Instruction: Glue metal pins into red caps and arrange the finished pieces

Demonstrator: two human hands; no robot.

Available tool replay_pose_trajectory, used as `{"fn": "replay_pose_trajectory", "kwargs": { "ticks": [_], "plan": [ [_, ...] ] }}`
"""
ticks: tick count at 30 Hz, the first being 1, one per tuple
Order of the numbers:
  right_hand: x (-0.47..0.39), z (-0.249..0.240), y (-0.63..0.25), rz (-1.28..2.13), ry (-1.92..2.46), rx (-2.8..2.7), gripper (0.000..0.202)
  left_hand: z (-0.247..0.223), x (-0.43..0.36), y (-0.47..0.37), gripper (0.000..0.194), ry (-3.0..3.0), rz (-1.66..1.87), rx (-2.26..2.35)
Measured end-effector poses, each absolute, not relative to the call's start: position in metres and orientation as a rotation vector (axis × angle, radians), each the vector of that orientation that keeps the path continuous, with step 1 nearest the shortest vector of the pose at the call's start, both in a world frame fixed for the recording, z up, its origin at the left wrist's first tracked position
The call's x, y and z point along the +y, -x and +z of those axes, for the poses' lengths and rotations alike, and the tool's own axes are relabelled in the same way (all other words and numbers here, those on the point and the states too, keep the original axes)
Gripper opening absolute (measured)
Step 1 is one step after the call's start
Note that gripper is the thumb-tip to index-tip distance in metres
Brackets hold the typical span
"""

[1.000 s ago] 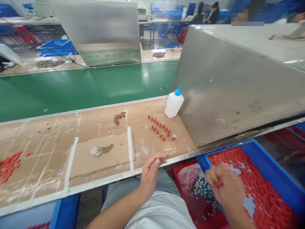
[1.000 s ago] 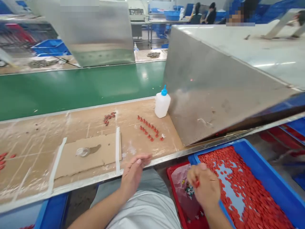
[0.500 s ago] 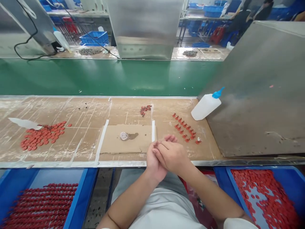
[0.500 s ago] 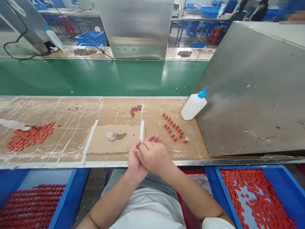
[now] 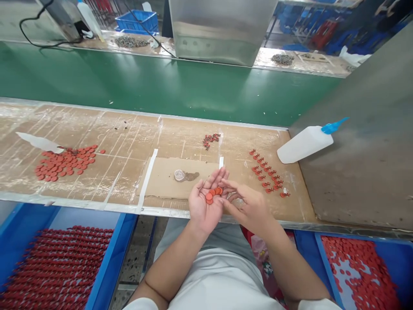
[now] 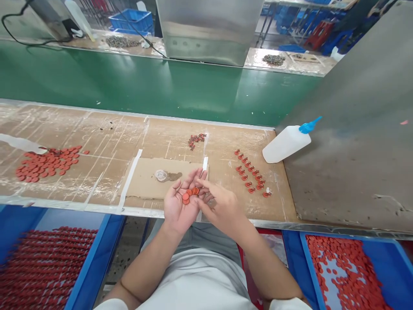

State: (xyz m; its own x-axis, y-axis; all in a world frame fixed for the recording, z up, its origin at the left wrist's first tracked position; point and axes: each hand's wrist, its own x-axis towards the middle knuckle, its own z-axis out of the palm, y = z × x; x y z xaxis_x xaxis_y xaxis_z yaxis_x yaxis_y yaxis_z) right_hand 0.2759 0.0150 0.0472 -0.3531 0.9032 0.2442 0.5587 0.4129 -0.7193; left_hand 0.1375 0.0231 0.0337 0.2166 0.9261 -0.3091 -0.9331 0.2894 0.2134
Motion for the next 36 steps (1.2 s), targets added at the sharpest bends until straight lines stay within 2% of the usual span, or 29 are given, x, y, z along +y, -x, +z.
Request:
{"fn": "replay_pose_trajectory", "kwargs": {
  "ticks": [4,12,24,31,36],
  "plan": [
    [0.013,0.036,-0.271,0.648,1.256,-1.954,0.040,0.034,0.022,-0.133,0.043,0.007,1.290,0.385],
    [0.012,0.032,-0.266,0.793,1.239,-1.761,0.037,0.037,0.021,-0.128,0.045,0.030,1.261,0.350],
    [0.027,0.041,-0.266,0.465,1.140,-2.073,0.031,0.037,0.023,-0.124,0.051,0.060,1.190,0.316],
    [0.029,0.043,-0.261,0.502,1.107,-1.986,0.032,0.036,0.024,-0.121,0.049,0.108,1.160,0.309],
    [0.026,0.039,-0.257,0.681,1.133,-1.695,0.033,0.031,0.023,-0.118,0.046,0.131,1.148,0.330]
  ]
}}
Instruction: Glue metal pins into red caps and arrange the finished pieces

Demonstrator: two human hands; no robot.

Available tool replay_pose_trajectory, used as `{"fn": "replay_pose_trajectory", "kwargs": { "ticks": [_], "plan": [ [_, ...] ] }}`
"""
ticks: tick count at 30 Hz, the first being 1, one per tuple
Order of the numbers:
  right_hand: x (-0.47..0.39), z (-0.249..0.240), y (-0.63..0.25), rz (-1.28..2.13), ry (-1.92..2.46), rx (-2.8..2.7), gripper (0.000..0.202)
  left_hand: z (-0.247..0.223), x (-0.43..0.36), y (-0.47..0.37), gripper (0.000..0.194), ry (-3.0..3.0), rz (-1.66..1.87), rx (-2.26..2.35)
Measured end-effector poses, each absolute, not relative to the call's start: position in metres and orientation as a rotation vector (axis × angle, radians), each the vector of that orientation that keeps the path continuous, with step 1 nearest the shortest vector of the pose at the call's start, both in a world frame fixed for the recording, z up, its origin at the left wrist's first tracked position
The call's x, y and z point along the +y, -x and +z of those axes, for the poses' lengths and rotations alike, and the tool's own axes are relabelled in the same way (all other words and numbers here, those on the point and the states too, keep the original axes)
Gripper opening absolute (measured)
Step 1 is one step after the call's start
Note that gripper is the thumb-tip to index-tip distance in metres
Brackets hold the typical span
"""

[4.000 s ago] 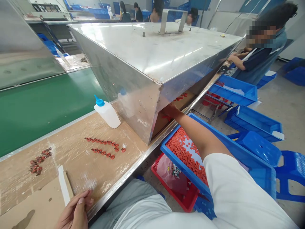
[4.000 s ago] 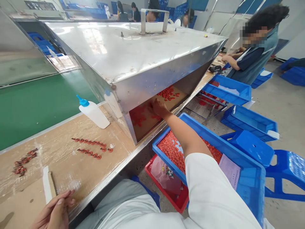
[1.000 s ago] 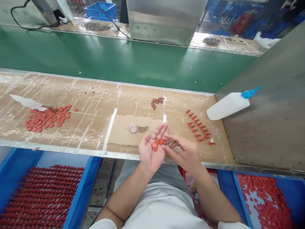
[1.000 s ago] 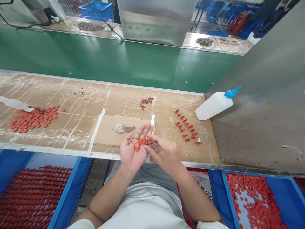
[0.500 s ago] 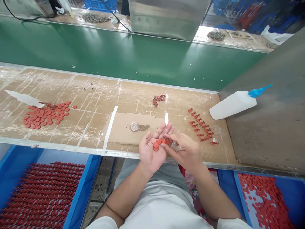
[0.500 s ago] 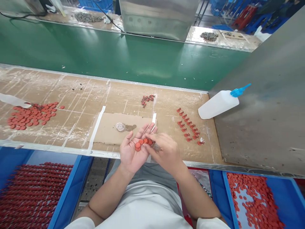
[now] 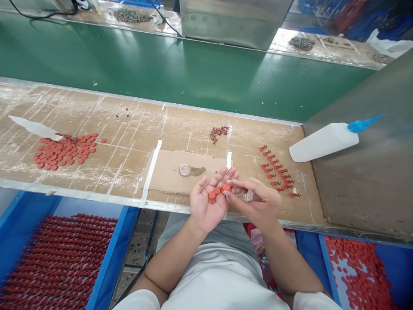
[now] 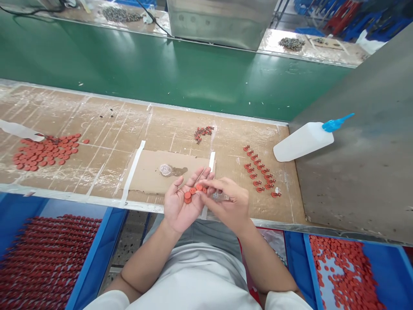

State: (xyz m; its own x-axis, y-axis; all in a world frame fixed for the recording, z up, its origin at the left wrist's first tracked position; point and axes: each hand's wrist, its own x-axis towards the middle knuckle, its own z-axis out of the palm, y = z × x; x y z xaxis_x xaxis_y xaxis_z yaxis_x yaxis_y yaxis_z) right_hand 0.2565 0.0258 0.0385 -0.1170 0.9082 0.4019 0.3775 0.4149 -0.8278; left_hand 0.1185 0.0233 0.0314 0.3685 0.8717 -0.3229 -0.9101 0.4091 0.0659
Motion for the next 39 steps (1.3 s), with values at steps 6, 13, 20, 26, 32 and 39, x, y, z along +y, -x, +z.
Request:
{"fn": "replay_pose_trajectory", "kwargs": {
  "ticks": [6,13,20,26,32,39],
  "plan": [
    [0.037,0.045,-0.253,0.788,1.240,-1.315,0.030,0.030,0.020,-0.114,0.044,0.223,1.173,0.315],
    [0.091,0.059,-0.230,0.883,1.174,-1.353,0.035,0.035,0.008,-0.100,0.041,0.226,1.227,0.266],
    [0.174,0.081,-0.154,1.156,1.057,-1.742,0.039,0.026,-0.017,-0.078,0.026,0.338,1.196,0.293],
    [0.221,0.055,-0.040,1.300,0.860,-2.226,0.030,0.023,-0.032,-0.055,0.019,0.377,1.274,0.367],
    [0.234,0.022,0.055,1.316,0.860,-2.411,0.026,0.021,-0.038,-0.030,0.014,0.413,1.405,0.361],
    [0.224,0.014,0.114,1.176,0.890,-2.483,0.031,0.023,-0.041,-0.005,0.020,0.437,1.534,0.325]
  ]
}}
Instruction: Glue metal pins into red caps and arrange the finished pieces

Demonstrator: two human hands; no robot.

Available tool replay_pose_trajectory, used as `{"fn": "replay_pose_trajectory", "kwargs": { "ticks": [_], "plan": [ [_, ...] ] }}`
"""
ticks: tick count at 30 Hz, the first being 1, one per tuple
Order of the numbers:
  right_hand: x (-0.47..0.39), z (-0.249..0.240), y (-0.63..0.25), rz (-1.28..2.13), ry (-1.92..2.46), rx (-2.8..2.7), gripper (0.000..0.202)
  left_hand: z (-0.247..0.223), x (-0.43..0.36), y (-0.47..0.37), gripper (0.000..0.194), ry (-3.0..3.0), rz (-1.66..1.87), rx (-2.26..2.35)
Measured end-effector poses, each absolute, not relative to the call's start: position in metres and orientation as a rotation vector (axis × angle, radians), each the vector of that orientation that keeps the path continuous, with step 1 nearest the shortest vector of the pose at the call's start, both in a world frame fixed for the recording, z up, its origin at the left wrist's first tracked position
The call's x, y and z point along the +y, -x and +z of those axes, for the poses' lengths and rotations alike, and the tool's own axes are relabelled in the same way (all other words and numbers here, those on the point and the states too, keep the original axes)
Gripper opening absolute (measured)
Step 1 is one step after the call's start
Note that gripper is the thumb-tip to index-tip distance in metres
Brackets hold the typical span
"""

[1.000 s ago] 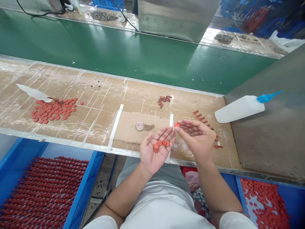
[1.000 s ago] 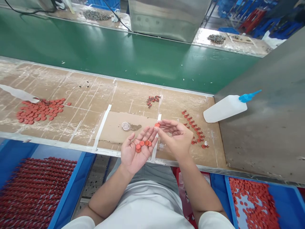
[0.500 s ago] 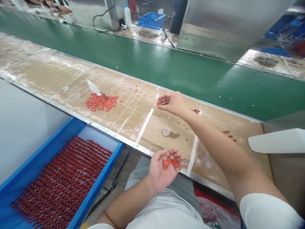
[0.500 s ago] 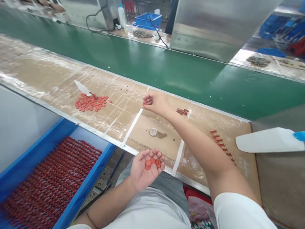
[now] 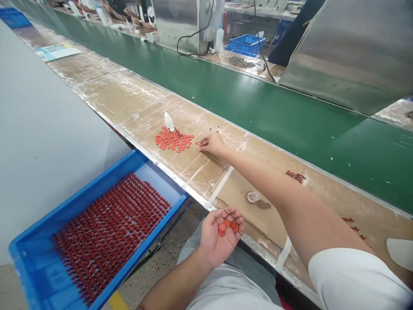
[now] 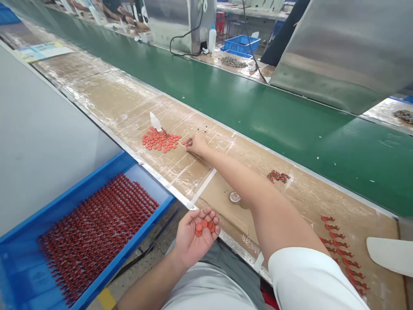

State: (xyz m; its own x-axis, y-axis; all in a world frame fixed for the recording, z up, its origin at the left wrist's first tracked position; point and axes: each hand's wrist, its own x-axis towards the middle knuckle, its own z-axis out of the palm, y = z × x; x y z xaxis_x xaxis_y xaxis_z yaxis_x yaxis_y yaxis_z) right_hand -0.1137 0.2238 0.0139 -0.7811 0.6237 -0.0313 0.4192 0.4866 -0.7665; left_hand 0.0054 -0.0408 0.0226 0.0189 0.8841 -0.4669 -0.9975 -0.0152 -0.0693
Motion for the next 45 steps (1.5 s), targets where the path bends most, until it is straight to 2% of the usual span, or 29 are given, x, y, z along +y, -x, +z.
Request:
{"fn": "replay_pose_trajectory", "kwargs": {
  "ticks": [6,8,12,16,20,26,33,38,42,45],
  "plan": [
    [0.222,0.031,0.128,0.955,1.000,-2.472,0.038,0.028,-0.043,0.009,0.030,0.422,1.593,0.327],
    [0.220,0.050,0.118,0.922,0.949,-2.423,0.032,0.031,-0.043,0.014,0.035,0.394,1.617,0.333],
    [0.196,0.104,0.055,1.028,0.687,-2.518,0.019,0.037,-0.038,0.019,0.043,0.321,1.655,0.334],
    [0.140,0.133,-0.046,0.932,0.555,-2.532,0.014,0.039,-0.028,0.018,0.045,0.265,1.631,0.310],
    [0.086,0.104,-0.124,0.825,0.617,-2.487,0.026,0.043,-0.017,0.006,0.044,0.195,1.564,0.309],
    [0.052,0.050,-0.172,0.573,0.794,-2.314,0.031,0.046,-0.003,-0.023,0.047,0.101,1.468,0.333],
    [0.050,0.048,-0.199,0.551,0.713,-2.269,0.032,0.046,0.003,-0.045,0.047,0.109,1.400,0.399],
    [0.057,0.055,-0.210,0.502,0.659,-2.204,0.047,0.039,0.002,-0.051,0.037,0.109,1.353,0.422],
    [0.064,0.058,-0.218,0.527,0.627,-2.257,0.064,0.029,-0.005,-0.057,0.023,0.113,1.167,0.518],
    [0.067,0.054,-0.224,0.601,0.597,-2.313,0.067,0.023,-0.009,-0.062,0.017,0.051,1.106,0.569]
  ]
}}
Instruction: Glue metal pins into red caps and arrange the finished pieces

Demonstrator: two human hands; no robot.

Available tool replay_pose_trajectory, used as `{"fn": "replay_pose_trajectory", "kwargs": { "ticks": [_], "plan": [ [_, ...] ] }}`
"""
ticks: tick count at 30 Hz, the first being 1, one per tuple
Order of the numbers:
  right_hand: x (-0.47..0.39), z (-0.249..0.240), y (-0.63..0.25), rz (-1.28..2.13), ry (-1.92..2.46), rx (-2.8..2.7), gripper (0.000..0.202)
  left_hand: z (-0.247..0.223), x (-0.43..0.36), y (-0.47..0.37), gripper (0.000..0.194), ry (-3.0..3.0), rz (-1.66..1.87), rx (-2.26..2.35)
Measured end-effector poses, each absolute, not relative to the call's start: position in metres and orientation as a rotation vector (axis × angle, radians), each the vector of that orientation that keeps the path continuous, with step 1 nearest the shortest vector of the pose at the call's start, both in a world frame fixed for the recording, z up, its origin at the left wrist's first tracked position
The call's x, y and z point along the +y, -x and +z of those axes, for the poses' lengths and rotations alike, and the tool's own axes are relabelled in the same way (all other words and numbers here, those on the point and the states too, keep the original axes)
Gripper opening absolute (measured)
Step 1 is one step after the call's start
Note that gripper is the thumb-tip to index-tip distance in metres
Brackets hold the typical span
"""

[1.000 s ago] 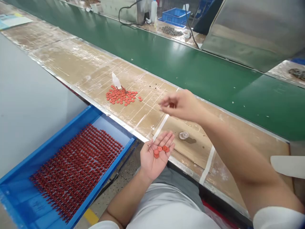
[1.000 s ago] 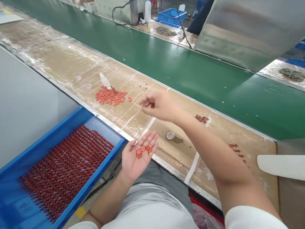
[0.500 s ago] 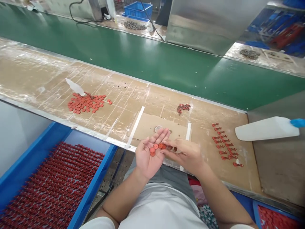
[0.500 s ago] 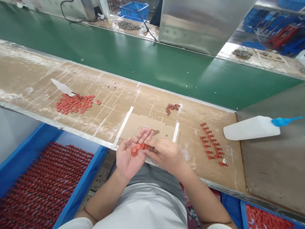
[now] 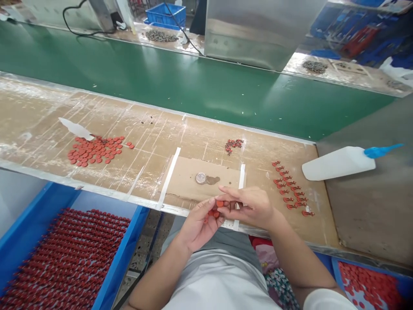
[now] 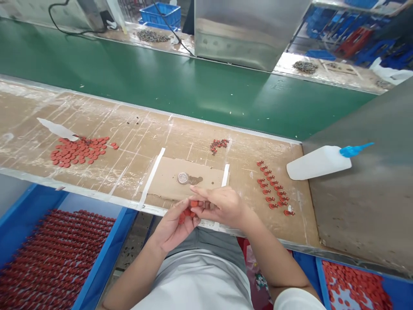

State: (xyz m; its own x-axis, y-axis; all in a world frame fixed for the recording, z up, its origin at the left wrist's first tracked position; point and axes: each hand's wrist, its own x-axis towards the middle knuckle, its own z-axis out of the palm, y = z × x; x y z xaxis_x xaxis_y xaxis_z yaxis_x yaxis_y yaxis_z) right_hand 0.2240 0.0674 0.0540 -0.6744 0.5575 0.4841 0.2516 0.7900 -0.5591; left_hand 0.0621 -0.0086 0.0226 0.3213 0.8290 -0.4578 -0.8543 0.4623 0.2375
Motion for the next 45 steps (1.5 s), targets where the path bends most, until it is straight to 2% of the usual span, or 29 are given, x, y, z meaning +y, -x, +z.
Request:
{"fn": "replay_pose_trajectory", "kwargs": {
  "ticks": [5,9,11,13,20,26,34,42,45],
  "plan": [
    [0.066,0.048,-0.231,0.745,0.641,-2.366,0.066,0.015,-0.012,-0.067,0.011,0.055,1.109,0.574],
    [0.082,0.047,-0.231,0.944,0.879,-2.107,0.042,0.008,-0.013,-0.064,0.022,0.123,1.131,0.537],
    [0.105,0.040,-0.230,0.890,1.185,-1.830,0.033,0.006,-0.014,-0.061,0.025,0.149,1.154,0.526],
    [0.135,0.029,-0.229,0.733,1.425,-1.708,0.035,0.005,-0.014,-0.058,0.025,0.168,1.175,0.526],
    [0.207,-0.005,-0.218,0.503,1.775,-1.996,0.032,0.001,-0.019,-0.049,0.022,0.157,1.220,0.553],
    [0.215,-0.017,-0.219,0.603,1.771,-1.978,0.017,-0.004,-0.025,-0.037,0.022,0.175,1.257,0.569],
    [0.199,-0.026,-0.225,0.850,1.437,-1.817,0.028,-0.006,-0.024,-0.030,0.023,0.179,1.297,0.598],
    [0.168,-0.028,-0.221,0.694,1.406,-1.930,0.020,-0.008,-0.028,-0.025,0.021,0.180,1.331,0.624],
    [0.160,-0.018,-0.214,0.751,1.397,-1.800,0.023,-0.009,-0.029,-0.023,0.021,0.161,1.343,0.629]
  ]
}}
